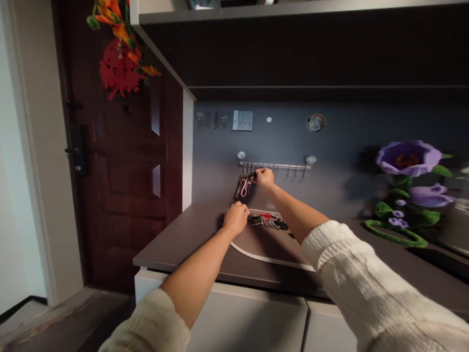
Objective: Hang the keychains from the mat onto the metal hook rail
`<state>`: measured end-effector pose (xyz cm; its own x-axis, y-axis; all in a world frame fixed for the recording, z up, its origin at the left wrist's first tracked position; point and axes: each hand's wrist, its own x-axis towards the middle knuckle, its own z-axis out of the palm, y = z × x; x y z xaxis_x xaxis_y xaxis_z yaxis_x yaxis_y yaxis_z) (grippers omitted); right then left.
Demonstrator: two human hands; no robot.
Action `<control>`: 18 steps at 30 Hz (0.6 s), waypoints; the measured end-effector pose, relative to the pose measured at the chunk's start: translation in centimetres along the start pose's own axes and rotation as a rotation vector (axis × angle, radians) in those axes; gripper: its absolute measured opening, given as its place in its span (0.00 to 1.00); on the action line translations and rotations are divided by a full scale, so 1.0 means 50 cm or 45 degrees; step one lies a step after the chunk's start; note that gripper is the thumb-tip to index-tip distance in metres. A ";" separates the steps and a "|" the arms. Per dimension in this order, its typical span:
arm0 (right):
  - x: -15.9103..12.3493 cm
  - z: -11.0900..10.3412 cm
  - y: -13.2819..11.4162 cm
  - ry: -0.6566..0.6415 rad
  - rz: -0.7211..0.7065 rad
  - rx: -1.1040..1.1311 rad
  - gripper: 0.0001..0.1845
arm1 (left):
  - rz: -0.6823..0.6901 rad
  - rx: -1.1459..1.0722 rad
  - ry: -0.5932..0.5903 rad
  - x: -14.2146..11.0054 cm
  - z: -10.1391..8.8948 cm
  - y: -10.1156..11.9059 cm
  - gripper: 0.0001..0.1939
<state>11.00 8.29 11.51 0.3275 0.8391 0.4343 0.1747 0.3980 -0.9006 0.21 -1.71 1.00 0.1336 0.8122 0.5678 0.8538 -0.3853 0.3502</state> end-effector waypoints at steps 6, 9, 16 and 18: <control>0.018 0.008 0.025 0.031 -0.030 -0.113 0.09 | -0.007 0.025 0.017 0.004 0.005 -0.003 0.11; 0.022 0.005 0.041 0.017 -0.038 -0.121 0.09 | -0.027 0.047 0.023 0.006 0.006 -0.005 0.12; 0.033 0.000 0.069 -0.028 -0.200 -0.311 0.11 | -0.043 0.071 0.012 0.007 0.006 -0.007 0.12; 0.033 -0.002 0.073 -0.033 -0.228 -0.351 0.12 | -0.053 0.069 0.004 0.008 0.007 -0.009 0.12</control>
<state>12.28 11.11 8.94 0.2462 0.7755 0.5814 0.4735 0.4272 -0.7703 0.06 -1.08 0.83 0.0956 0.8258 0.5558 0.8845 -0.3267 0.3332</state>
